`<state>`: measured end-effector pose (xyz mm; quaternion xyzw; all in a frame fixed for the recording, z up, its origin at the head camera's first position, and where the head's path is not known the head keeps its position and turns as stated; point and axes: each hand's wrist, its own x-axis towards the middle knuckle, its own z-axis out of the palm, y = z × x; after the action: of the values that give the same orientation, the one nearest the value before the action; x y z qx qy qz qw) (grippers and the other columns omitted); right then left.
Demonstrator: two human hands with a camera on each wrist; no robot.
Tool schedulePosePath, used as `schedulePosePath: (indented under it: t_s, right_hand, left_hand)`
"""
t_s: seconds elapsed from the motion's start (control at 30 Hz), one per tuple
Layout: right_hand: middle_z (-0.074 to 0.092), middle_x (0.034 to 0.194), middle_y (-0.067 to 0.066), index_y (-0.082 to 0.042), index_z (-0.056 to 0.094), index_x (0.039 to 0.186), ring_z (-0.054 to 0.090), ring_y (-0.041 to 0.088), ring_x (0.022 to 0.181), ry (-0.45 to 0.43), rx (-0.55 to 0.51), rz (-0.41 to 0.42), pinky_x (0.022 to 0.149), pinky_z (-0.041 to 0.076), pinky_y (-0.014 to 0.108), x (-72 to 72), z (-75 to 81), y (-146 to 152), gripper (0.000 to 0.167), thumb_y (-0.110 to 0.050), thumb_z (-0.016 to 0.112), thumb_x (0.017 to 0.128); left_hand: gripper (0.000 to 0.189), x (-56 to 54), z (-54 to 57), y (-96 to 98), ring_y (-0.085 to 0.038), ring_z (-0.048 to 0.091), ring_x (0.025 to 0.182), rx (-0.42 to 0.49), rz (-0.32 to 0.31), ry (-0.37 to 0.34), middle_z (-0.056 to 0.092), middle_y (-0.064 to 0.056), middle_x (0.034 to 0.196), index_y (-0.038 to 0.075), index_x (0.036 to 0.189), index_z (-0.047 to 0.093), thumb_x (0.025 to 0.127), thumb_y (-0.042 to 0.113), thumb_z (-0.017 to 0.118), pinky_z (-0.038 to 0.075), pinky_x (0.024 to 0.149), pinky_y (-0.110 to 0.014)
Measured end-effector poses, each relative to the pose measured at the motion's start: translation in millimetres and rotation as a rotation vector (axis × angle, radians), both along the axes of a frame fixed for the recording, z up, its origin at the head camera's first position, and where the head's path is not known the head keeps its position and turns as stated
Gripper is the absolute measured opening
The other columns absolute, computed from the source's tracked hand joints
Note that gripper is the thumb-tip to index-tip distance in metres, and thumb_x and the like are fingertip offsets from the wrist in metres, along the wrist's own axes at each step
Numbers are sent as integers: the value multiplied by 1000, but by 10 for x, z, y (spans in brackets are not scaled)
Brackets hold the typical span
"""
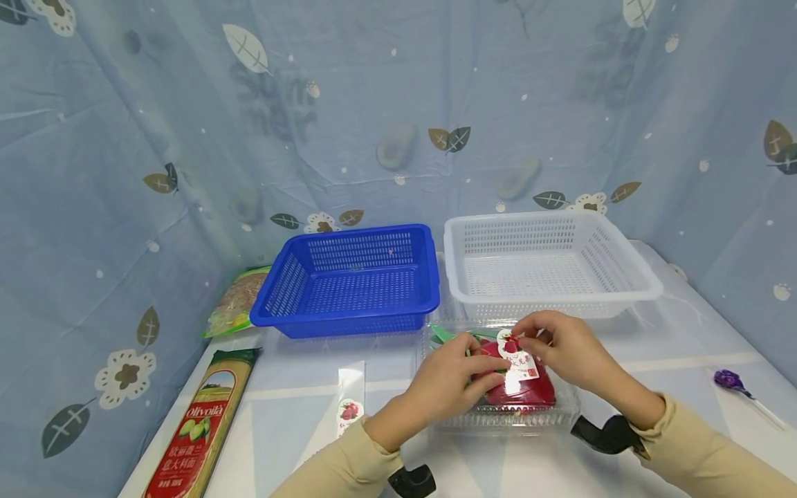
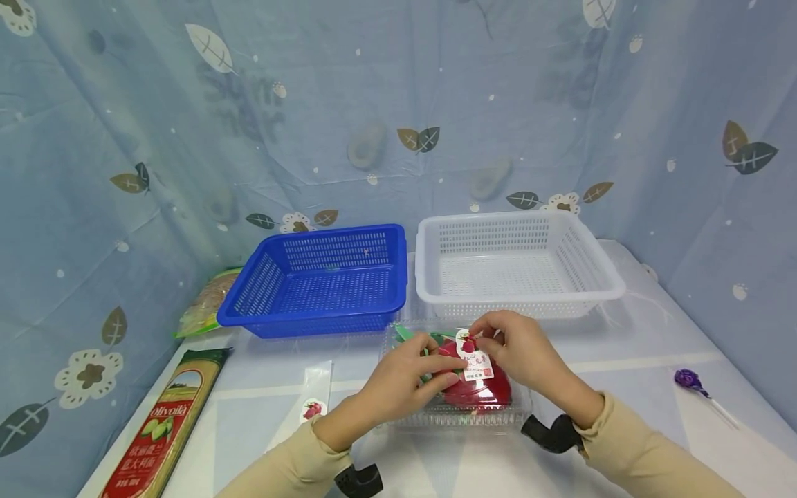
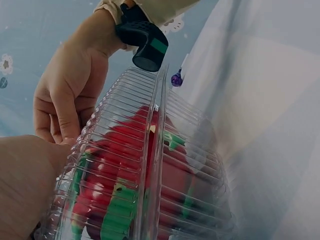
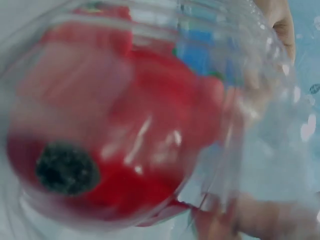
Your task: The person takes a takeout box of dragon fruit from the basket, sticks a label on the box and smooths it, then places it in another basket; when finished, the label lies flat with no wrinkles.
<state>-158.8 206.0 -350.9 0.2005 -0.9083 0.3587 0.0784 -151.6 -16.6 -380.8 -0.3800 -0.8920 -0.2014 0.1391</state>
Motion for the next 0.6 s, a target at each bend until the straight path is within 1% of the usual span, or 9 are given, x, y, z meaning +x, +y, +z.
schedulePosePath:
  t_s: [0.1,0.2,0.27,0.33,0.43,0.6]
  right_hand:
    - [69,89,1,-13,72,92,50,-2,61,122,45,-12,52,43,20,26,-14,-22,17,1,74,82]
    - [69,87,-1,-14,72,89,48,0,63,216,94,-33,53,42,20,43,-28,-43,18,0,77,80]
    - [68,85,-3,-16,72,88,49,2,65,239,125,-54,55,43,21,53,-32,-58,18,-1,78,79]
    - [66,82,-4,-16,72,87,50,3,67,248,146,-73,57,44,21,59,-43,-69,18,-2,78,79]
    - [63,78,-5,-15,71,86,50,4,66,249,152,-92,57,44,21,60,-70,-84,17,-1,78,79]
    - [63,76,-4,-14,68,82,48,4,63,285,141,-97,54,42,21,49,-126,-98,17,0,77,79]
  left_hand:
    - [22,2,-6,-1,-4,48,73,6,-13,39,57,3,95,34,113,74,93,38,67,30,60,-9]
    - [22,-5,-22,-4,-5,49,75,6,-40,118,58,4,93,35,112,75,91,38,69,31,61,-9]
    - [21,-13,-38,-6,-5,49,76,4,-62,179,58,4,92,35,111,76,90,38,70,31,61,-10]
    - [21,-18,-49,-9,-6,48,77,7,-83,217,58,4,91,35,110,76,90,38,71,31,61,-10]
    - [20,-20,-59,-14,-7,48,76,14,-101,232,57,3,89,34,110,76,90,37,71,32,62,-11]
    - [21,-26,-59,-23,-7,47,75,16,-95,202,58,3,90,34,111,76,91,37,70,33,61,-12]
